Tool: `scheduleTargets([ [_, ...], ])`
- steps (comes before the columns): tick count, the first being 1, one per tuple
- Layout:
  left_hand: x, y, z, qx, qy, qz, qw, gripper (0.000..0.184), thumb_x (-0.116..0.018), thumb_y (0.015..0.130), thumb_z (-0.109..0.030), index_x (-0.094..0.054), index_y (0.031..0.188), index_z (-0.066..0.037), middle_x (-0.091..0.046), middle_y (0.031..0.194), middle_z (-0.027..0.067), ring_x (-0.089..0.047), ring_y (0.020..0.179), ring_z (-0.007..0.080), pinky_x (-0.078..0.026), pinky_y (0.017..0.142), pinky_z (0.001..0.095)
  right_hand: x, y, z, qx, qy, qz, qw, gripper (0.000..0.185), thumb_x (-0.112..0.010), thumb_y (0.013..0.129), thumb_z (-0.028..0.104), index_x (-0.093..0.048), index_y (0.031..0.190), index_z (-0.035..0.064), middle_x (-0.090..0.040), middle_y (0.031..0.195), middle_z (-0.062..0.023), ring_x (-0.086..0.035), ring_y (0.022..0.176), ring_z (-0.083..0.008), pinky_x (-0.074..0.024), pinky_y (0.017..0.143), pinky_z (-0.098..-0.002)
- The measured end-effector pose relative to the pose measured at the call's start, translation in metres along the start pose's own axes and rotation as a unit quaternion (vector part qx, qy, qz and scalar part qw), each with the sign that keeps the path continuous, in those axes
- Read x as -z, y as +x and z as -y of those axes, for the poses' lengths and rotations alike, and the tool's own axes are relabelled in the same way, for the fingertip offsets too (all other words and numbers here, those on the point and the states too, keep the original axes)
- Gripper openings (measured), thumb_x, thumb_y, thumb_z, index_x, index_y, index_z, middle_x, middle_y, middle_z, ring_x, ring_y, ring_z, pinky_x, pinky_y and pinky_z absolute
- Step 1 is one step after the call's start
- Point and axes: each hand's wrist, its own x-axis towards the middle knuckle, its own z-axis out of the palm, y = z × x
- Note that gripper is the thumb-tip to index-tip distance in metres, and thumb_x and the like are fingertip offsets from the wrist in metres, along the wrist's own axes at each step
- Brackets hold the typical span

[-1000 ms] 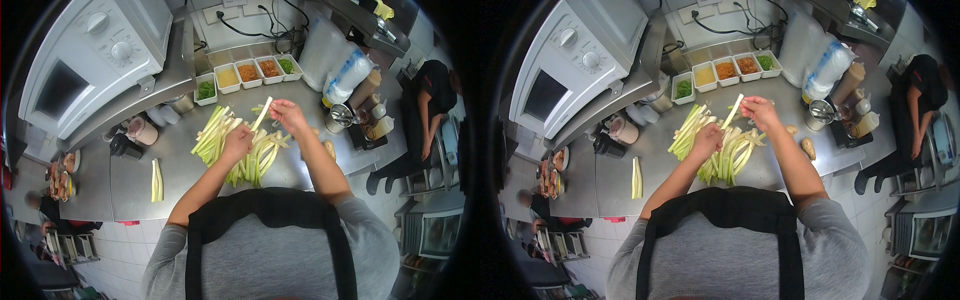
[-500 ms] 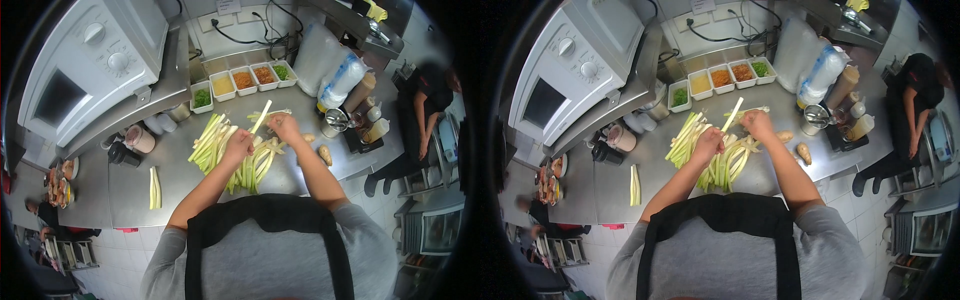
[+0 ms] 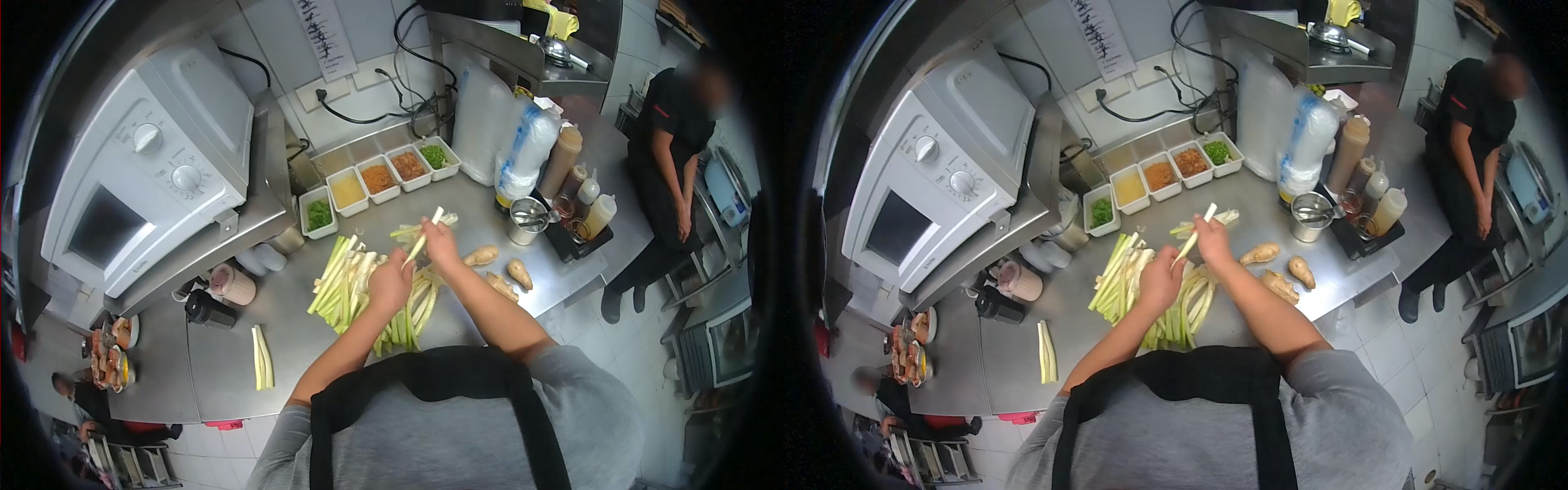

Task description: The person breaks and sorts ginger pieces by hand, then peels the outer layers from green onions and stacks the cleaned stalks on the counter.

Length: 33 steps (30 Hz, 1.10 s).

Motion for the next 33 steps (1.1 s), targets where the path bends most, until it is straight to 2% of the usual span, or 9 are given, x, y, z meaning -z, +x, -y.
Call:
scheduleTargets([
  [2,0.009,-0.006,-0.005,-0.022,0.047,-0.011,0.999,0.016,-0.055,0.086,-0.022,-0.05,0.092,-0.009,-0.06,0.065,0.0166,-0.059,0.062,0.0367,-0.045,0.054,0.0453,0.0,0.003,0.008,-0.063,0.074,-0.034,0.995,0.033,-0.051,0.088,0.032,-0.049,0.065,0.0083,-0.046,0.059,-0.0019,-0.041,0.053,-0.0129,-0.0347,0.051,-0.0292],
  [8,0.03,-0.028,-0.002,-0.018,0.159,-0.034,0.987,0.016,-0.054,0.085,-0.024,-0.05,0.091,-0.01,-0.059,0.062,0.0149,-0.06,0.056,0.0347,-0.046,0.05,0.0455,-0.005,0.021,0.01,-0.126,0.199,-0.086,0.968,0.035,-0.048,0.091,0.032,-0.046,0.063,0.0114,-0.038,0.055,0.0008,-0.034,0.048,-0.0124,-0.0296,0.046,-0.0283],
  [13,0.086,-0.085,0.055,0.133,0.125,-0.143,0.973,0.013,-0.053,0.084,-0.016,-0.054,0.094,-0.007,-0.062,0.074,0.018,-0.061,0.066,0.0363,-0.047,0.058,0.045,0.044,0.05,0.01,0.054,-0.095,-0.037,0.993,0.036,-0.047,0.091,0.035,-0.054,0.069,0.007,-0.05,0.063,-0.0065,-0.043,0.05,-0.0169,-0.0359,0.049,-0.0321],
  [15,0.116,-0.117,0.109,0.081,0.127,-0.248,0.957,0.013,-0.052,0.084,-0.012,-0.056,0.094,-0.005,-0.06,0.084,0.0208,-0.06,0.079,0.0367,-0.046,0.067,0.0437,0.054,0.05,0.012,0.145,-0.267,-0.009,0.953,0.033,-0.046,0.09,0.031,-0.055,0.072,0.005,-0.056,0.068,-0.0116,-0.051,0.055,-0.0215,-0.0403,0.053,-0.0361],
  [16,0.139,-0.134,0.119,0.24,0.054,-0.215,0.945,0.012,-0.051,0.085,-0.011,-0.056,0.092,-0.003,-0.058,0.088,0.0218,-0.057,0.085,0.0364,-0.044,0.072,0.0429,0.056,0.054,0.01,0.208,-0.324,-0.006,0.923,0.028,-0.047,0.089,0.026,-0.056,0.073,0.0046,-0.058,0.071,-0.0148,-0.055,0.061,-0.0254,-0.0427,0.057,-0.0379],
  [19,0.183,-0.19,0.17,0.267,0.202,-0.296,0.895,0.017,-0.047,0.089,-0.016,-0.056,0.089,-0.002,-0.057,0.087,0.0205,-0.054,0.081,0.0394,-0.043,0.07,0.0435,0.054,0.05,0.009,0.205,-0.462,0.06,0.861,0.017,-0.047,0.085,0.014,-0.061,0.08,0.0052,-0.062,0.079,-0.0194,-0.061,0.078,-0.0346,-0.0469,0.071,-0.041],
  [21,0.203,-0.221,0.187,0.314,0.225,-0.302,0.871,0.019,-0.046,0.09,-0.018,-0.057,0.091,-0.003,-0.058,0.087,0.0206,-0.055,0.082,0.0389,-0.044,0.071,0.0439,0.061,0.068,-0.015,0.342,-0.426,0.141,0.826,0.017,-0.05,0.084,0.015,-0.064,0.085,0.0053,-0.063,0.084,-0.0187,-0.061,0.08,-0.033,-0.0471,0.073,-0.0392],
  [29,0.184,-0.269,0.262,0.453,0.244,-0.194,0.835,0.024,-0.047,0.088,-0.023,-0.061,0.101,-0.009,-0.06,0.096,0.0163,-0.055,0.09,0.0373,-0.044,0.078,0.0443,0.048,0.07,-0.005,0.096,-0.459,0.187,0.863,0.043,-0.043,0.09,0.04,-0.065,0.079,0.005,-0.065,0.082,-0.0146,-0.062,0.079,-0.0272,-0.0464,0.072,-0.0367],
  [33,0.173,-0.232,0.216,0.504,0.319,-0.168,0.785,0.027,-0.05,0.086,-0.024,-0.061,0.107,-0.013,-0.054,0.111,0.0125,-0.05,0.105,0.0317,-0.041,0.086,0.0447,0.043,0.068,0.0,0.136,-0.512,0.185,0.828,0.025,-0.049,0.087,0.027,-0.063,0.085,0.0071,-0.064,0.076,-0.0133,-0.062,0.077,-0.028,-0.0464,0.072,-0.0356],
])
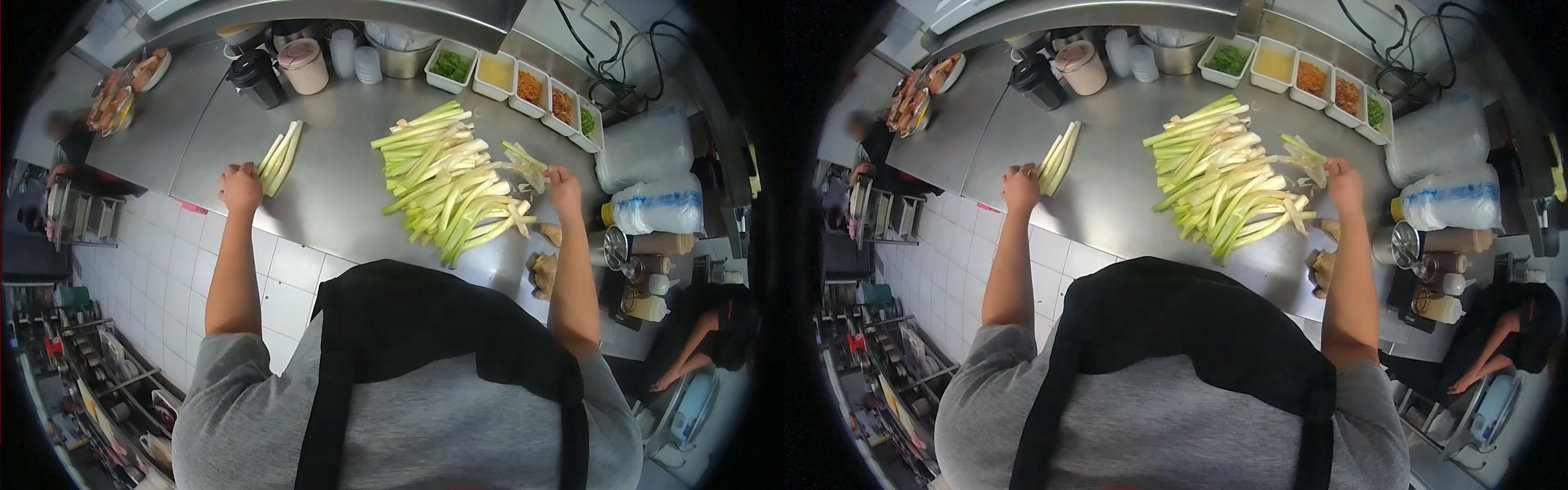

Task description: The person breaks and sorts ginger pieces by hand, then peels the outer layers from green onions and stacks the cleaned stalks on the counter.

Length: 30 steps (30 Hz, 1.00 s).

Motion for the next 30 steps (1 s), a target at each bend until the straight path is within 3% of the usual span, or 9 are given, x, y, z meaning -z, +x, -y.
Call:
scheduleTargets([
  [4,-0.019,0.004,-0.057,-0.172,-0.109,-0.087,0.975,0.03,-0.059,0.08,-0.023,-0.061,0.109,-0.013,-0.053,0.112,0.0134,-0.048,0.106,0.0314,-0.04,0.089,0.0428,-0.009,-0.005,-0.001,0.096,0.003,0.0,0.995,0.013,-0.056,0.078,0.008,-0.06,0.091,0.0079,-0.062,0.085,-0.013,-0.06,0.083,-0.0286,-0.0464,0.075,-0.0351],
  [6,-0.018,-0.006,-0.109,-0.313,-0.209,-0.027,0.926,0.031,-0.063,0.078,-0.02,-0.06,0.108,-0.011,-0.056,0.104,0.0139,-0.049,0.101,0.0328,-0.039,0.089,0.0413,-0.011,-0.006,0.002,0.141,-0.001,0.002,0.99,0.019,-0.057,0.074,0.002,-0.06,0.092,0.0078,-0.061,0.091,-0.0131,-0.059,0.087,-0.0287,-0.0463,0.077,-0.0351],
  [8,-0.025,-0.015,-0.148,-0.35,-0.22,0.052,0.909,0.027,-0.063,0.078,-0.019,-0.061,0.103,-0.008,-0.056,0.105,0.0145,-0.049,0.1,0.033,-0.04,0.088,0.0402,-0.011,-0.01,0.008,0.154,-0.007,0.006,0.988,0.021,-0.058,0.072,0.001,-0.06,0.092,0.0075,-0.059,0.096,-0.0133,-0.058,0.091,-0.0286,-0.0462,0.078,-0.0352],
  [11,-0.037,-0.018,-0.171,-0.332,-0.212,0.128,0.91,0.024,-0.063,0.077,-0.018,-0.062,0.097,-0.004,-0.058,0.102,0.0151,-0.051,0.097,0.0341,-0.041,0.085,0.0406,-0.001,-0.02,0.026,0.146,0.022,-0.031,0.989,0.02,-0.059,0.073,0.004,-0.06,0.092,0.0074,-0.06,0.095,-0.0139,-0.058,0.091,-0.0283,-0.046,0.078,-0.035],
  [15,-0.04,-0.019,-0.173,-0.262,-0.353,0.157,0.884,0.018,-0.058,0.083,-0.018,-0.062,0.092,-0.003,-0.061,0.087,0.0105,-0.054,0.084,0.0248,-0.041,0.08,0.0343,0.005,-0.026,0.026,0.126,0.048,-0.054,0.989,0.019,-0.06,0.074,0.007,-0.06,0.093,0.0065,-0.06,0.093,-0.0136,-0.058,0.091,-0.0278,-0.0458,0.079,-0.0345],
  [17,-0.027,-0.018,-0.169,-0.149,-0.443,0.239,0.851,0.019,-0.055,0.087,-0.02,-0.062,0.091,-0.003,-0.061,0.079,0.0066,-0.054,0.077,0.0179,-0.041,0.078,0.0297,0.009,-0.027,0.033,0.136,0.05,-0.063,0.987,0.018,-0.061,0.075,0.009,-0.061,0.093,0.0059,-0.06,0.092,-0.0133,-0.058,0.091,-0.0267,-0.0458,0.078,-0.0337],
  [20,-0.015,-0.023,-0.162,-0.121,-0.541,0.271,0.787,0.023,-0.051,0.091,-0.024,-0.062,0.09,-0.004,-0.061,0.077,0.0022,-0.052,0.073,0.0097,-0.038,0.073,0.024,0.001,-0.032,0.055,0.111,0.141,-0.065,0.982,0.016,-0.062,0.078,0.011,-0.062,0.094,0.0058,-0.062,0.089,-0.0092,-0.059,0.086,-0.0202,-0.0459,0.076,-0.0298],
  [26,0.03,-0.069,-0.189,-0.111,-0.643,0.408,0.638,0.019,-0.05,0.092,-0.023,-0.06,0.094,-0.007,-0.061,0.078,0.0009,-0.051,0.073,0.0078,-0.037,0.068,0.0222,-0.036,-0.065,0.141,0.105,0.416,0.153,0.89,0.02,-0.06,0.084,0.011,-0.059,0.103,0.0021,-0.061,0.085,-0.004,-0.058,0.078,-0.0101,-0.0464,0.069,-0.0232],
  [30,0.044,-0.095,-0.203,-0.146,-0.649,0.423,0.615,0.021,-0.049,0.093,-0.023,-0.058,0.094,-0.005,-0.059,0.077,0.001,-0.052,0.072,0.0079,-0.038,0.068,0.0218,-0.036,-0.088,0.169,0.034,0.526,0.113,0.842,0.031,-0.06,0.084,0.011,-0.05,0.112,0.0013,-0.058,0.088,-0.004,-0.057,0.074,-0.0112,-0.047,0.062,-0.0239],
])
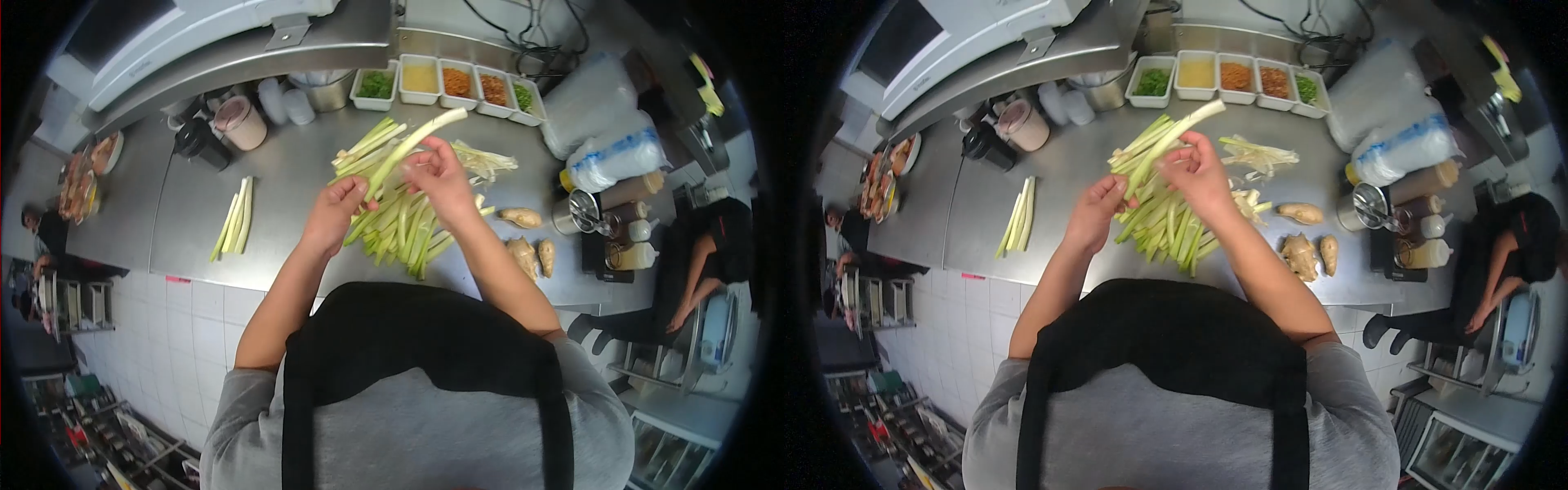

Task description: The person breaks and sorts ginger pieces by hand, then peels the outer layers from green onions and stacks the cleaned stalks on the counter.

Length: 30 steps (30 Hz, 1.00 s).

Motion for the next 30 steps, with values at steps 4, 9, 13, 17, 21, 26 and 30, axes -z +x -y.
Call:
scheduleTargets([
  [4,-0.019,-0.01,0.005,0.003,-0.002,0.036,0.999,0.017,-0.049,0.092,-0.02,-0.057,0.094,-0.005,-0.058,0.078,0.0016,-0.053,0.073,0.0079,-0.038,0.066,0.0214,-0.005,-0.025,0.007,-0.039,-0.023,-0.013,0.999,0.023,-0.063,0.084,0.013,-0.053,0.102,0.0025,-0.056,0.078,-0.0024,-0.055,0.066,-0.0088,-0.045,0.054,-0.0234],
  [9,-0.044,-0.018,0.006,-0.098,0.137,-0.024,0.985,0.014,-0.049,0.091,-0.01,-0.053,0.095,0.003,-0.059,0.078,0.0043,-0.057,0.071,0.0103,-0.046,0.07,0.025,0.027,-0.026,-0.006,-0.018,-0.11,0.037,0.993,0.019,-0.058,0.088,0.024,-0.055,0.086,0.0056,-0.053,0.064,0.001,-0.051,0.057,-0.008,-0.0431,0.052,-0.0217],
  [13,-0.041,-0.014,0.009,-0.109,0.204,-0.026,0.972,0.014,-0.047,0.093,-0.014,-0.053,0.089,-0.001,-0.058,0.076,0.0051,-0.054,0.067,0.0094,-0.044,0.063,0.0239,0.061,-0.017,-0.013,0.032,0.079,-0.111,0.99,0.028,-0.051,0.091,0.034,-0.056,0.092,0.0065,-0.054,0.068,0.0,-0.052,0.06,-0.0089,-0.0443,0.056,-0.0232],
  [17,-0.044,-0.014,0.032,-0.011,0.1,0.006,0.995,0.019,-0.044,0.095,-0.021,-0.049,0.084,-0.006,-0.054,0.07,0.0033,-0.05,0.06,0.0084,-0.039,0.054,0.0225,0.041,-0.035,-0.044,0.055,0.0,-0.124,0.991,0.044,-0.061,0.084,0.035,-0.045,0.112,0.0056,-0.056,0.088,-0.0034,-0.053,0.074,-0.0112,-0.0447,0.061,-0.025],
  [21,-0.068,-0.028,0.042,0.07,0.063,0.094,0.991,0.022,-0.04,0.097,-0.026,-0.048,0.09,-0.007,-0.051,0.069,0.0017,-0.051,0.061,0.0094,-0.04,0.055,0.0233,0.006,-0.056,-0.068,0.068,-0.016,-0.144,0.987,0.036,-0.061,0.085,0.022,-0.041,0.108,0.0033,-0.054,0.082,-0.0042,-0.051,0.071,-0.0105,-0.0443,0.059,-0.0261],
  [26,-0.108,-0.049,0.037,0.099,0.012,0.064,0.993,0.023,-0.037,0.097,-0.026,-0.048,0.092,-0.008,-0.053,0.07,0.0029,-0.053,0.063,0.0114,-0.041,0.058,0.024,0.019,-0.068,-0.049,0.01,0.028,-0.129,0.991,0.02,-0.05,0.09,0.022,-0.043,0.091,0.0034,-0.055,0.07,-0.0053,-0.052,0.06,-0.0117,-0.0432,0.053,-0.0255],
  [30,-0.115,-0.056,0.066,0.094,0.098,0.151,0.979,0.024,-0.035,0.097,-0.027,-0.049,0.092,-0.008,-0.055,0.071,0.0033,-0.055,0.065,0.0126,-0.042,0.06,0.024,0.064,-0.048,-0.043,0.031,0.174,-0.212,0.961,0.02,-0.046,0.093,0.024,-0.043,0.085,0.0066,-0.048,0.058,-0.0024,-0.045,0.043,-0.0133,-0.0381,0.039,-0.0286],
])
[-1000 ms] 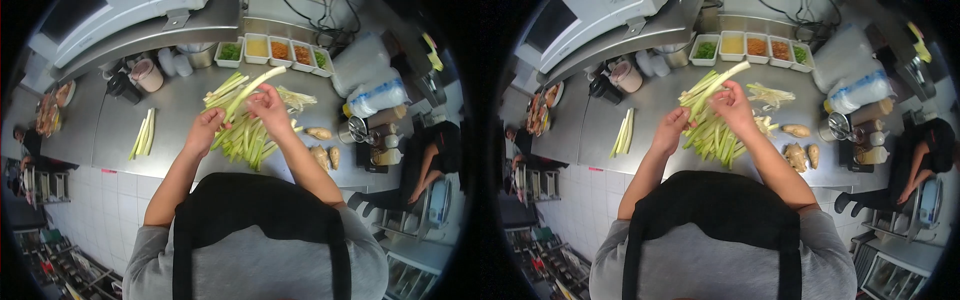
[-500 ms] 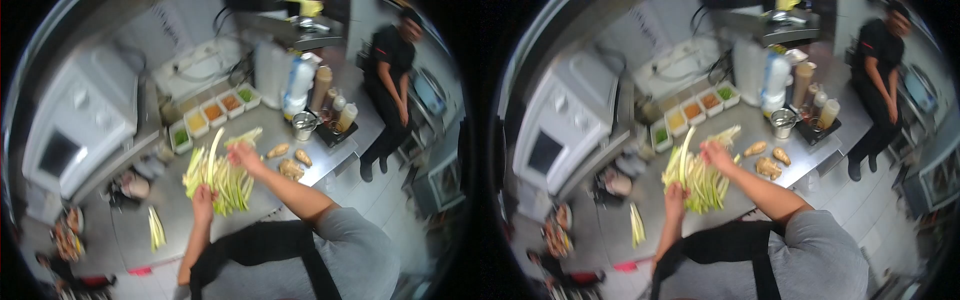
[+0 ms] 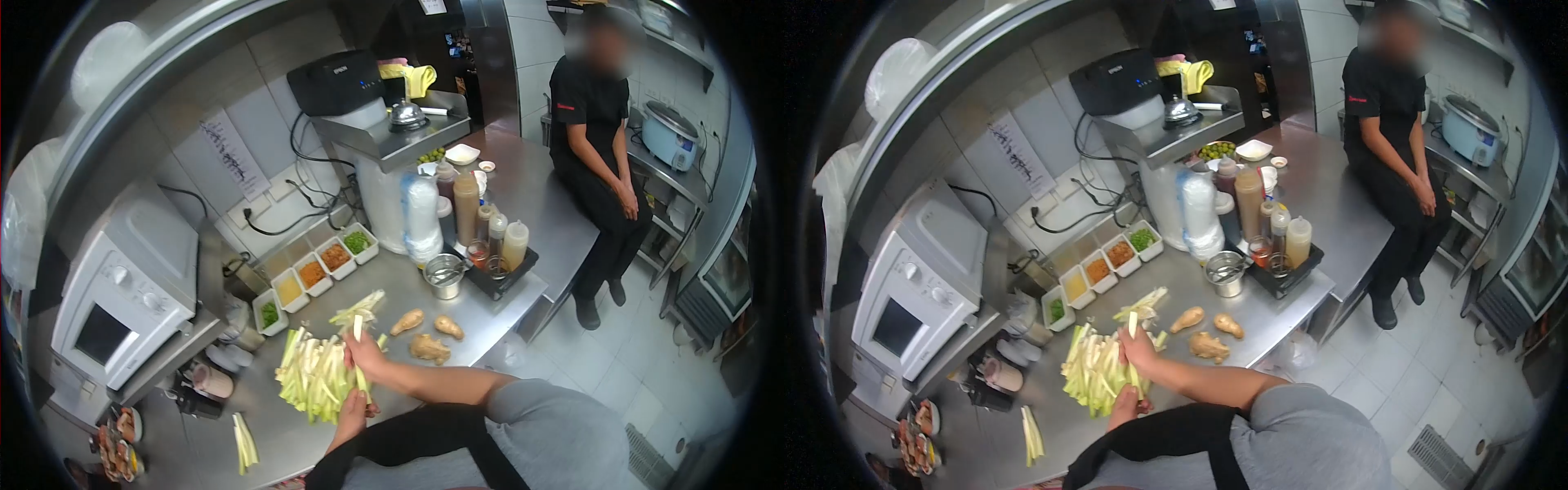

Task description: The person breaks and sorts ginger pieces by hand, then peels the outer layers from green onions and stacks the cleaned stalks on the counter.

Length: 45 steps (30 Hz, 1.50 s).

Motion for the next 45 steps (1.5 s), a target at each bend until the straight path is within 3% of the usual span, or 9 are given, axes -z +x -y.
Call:
scheduleTargets([
  [14,-0.062,0.031,-0.039,0.019,-0.108,-0.105,0.988,0.025,-0.038,0.097,-0.026,-0.048,0.09,-0.004,-0.04,0.055,0.0006,-0.037,0.046,0.0101,-0.032,0.045,0.0247,0.035,0.063,0.019,-0.041,0.003,-0.083,0.996,0.016,-0.052,0.09,0.018,-0.044,0.101,0.0098,-0.044,0.059,-0.0011,-0.041,0.041,-0.0102,-0.0357,0.036,-0.0262],
  [22,-0.033,0.043,-0.044,-0.019,0.217,-0.206,0.954,0.023,-0.044,0.093,-0.021,-0.052,0.084,-0.002,-0.049,0.055,0.0061,-0.047,0.048,0.0162,-0.038,0.047,0.0284,0.065,0.163,0.014,0.042,-0.082,-0.188,0.978,0.01,-0.054,0.089,0.018,-0.053,0.094,0.0097,-0.053,0.072,-0.0048,-0.053,0.062,-0.0159,-0.0458,0.055,-0.0326],
  [24,0.001,0.052,-0.028,-0.05,0.338,-0.281,0.897,0.023,-0.045,0.091,-0.02,-0.053,0.087,0.002,-0.054,0.067,0.0235,-0.054,0.059,0.0352,-0.042,0.055,0.0416,0.084,0.182,0.005,0.154,-0.201,-0.122,0.96,0.01,-0.053,0.088,0.015,-0.055,0.095,0.0088,-0.059,0.082,-0.0091,-0.057,0.079,-0.0244,-0.0464,0.072,-0.0354],
  [28,0.01,0.058,-0.077,-0.122,0.384,-0.327,0.855,0.021,-0.044,0.09,-0.019,-0.05,0.086,0.0,-0.053,0.066,0.0216,-0.055,0.062,0.0359,-0.043,0.058,0.0413,0.116,0.188,0.007,0.167,-0.532,0.26,0.789,0.013,-0.051,0.083,0.01,-0.062,0.09,0.0092,-0.062,0.092,-0.016,-0.058,0.087,-0.0346,-0.0455,0.078,-0.0375],
  [30,0.012,0.069,-0.09,-0.122,0.362,-0.314,0.869,0.017,-0.044,0.09,-0.016,-0.05,0.087,-0.001,-0.054,0.064,0.0159,-0.054,0.057,0.0283,-0.043,0.056,0.0376,0.112,0.175,0.03,0.185,-0.541,0.28,0.771,0.01,-0.054,0.081,0.012,-0.063,0.085,0.0081,-0.063,0.09,-0.0136,-0.059,0.085,-0.0277,-0.0463,0.077,-0.0353],
  [33,-0.001,0.079,-0.106,-0.158,0.329,-0.303,0.88,0.014,-0.046,0.091,-0.015,-0.051,0.09,-0.002,-0.055,0.06,0.0118,-0.054,0.054,0.0242,-0.043,0.055,0.0353,0.094,0.164,0.075,0.046,-0.416,0.186,0.889,0.017,-0.065,0.075,0.013,-0.062,0.089,0.0054,-0.061,0.085,-0.0098,-0.057,0.077,-0.0174,-0.0472,0.071,-0.0317],
  [36,-0.007,0.083,-0.108,-0.132,0.335,-0.295,0.885,0.015,-0.047,0.091,-0.016,-0.052,0.09,-0.003,-0.056,0.062,0.0126,-0.055,0.055,0.0256,-0.043,0.056,0.0359,0.081,0.153,0.096,0.186,-0.293,0.148,0.926,0.032,-0.066,0.077,0.014,-0.056,0.107,0.0068,-0.057,0.096,-0.0035,-0.053,0.08,-0.0141,-0.0464,0.069,-0.0286],
  [39,-0.012,0.081,-0.111,-0.127,0.349,-0.285,0.884,0.015,-0.047,0.09,-0.017,-0.052,0.092,-0.004,-0.057,0.066,0.0163,-0.056,0.06,0.0323,-0.043,0.059,0.0393,0.066,0.132,0.128,0.314,-0.295,0.167,0.887,0.049,-0.068,0.075,0.012,-0.049,0.12,0.01,-0.055,0.097,-0.0014,-0.053,0.079,-0.015,-0.0464,0.068,-0.0277],
  [45,-0.012,0.075,-0.1,-0.146,0.392,-0.259,0.871,0.013,-0.048,0.089,-0.015,-0.052,0.092,-0.004,-0.056,0.069,0.0195,-0.056,0.065,0.0376,-0.043,0.059,0.042,0.076,0.143,0.113,0.313,-0.356,0.288,0.832,0.024,-0.068,0.078,0.014,-0.065,0.101,0.0097,-0.058,0.091,-0.0046,-0.054,0.078,-0.015,-0.0461,0.069,-0.0268],
])
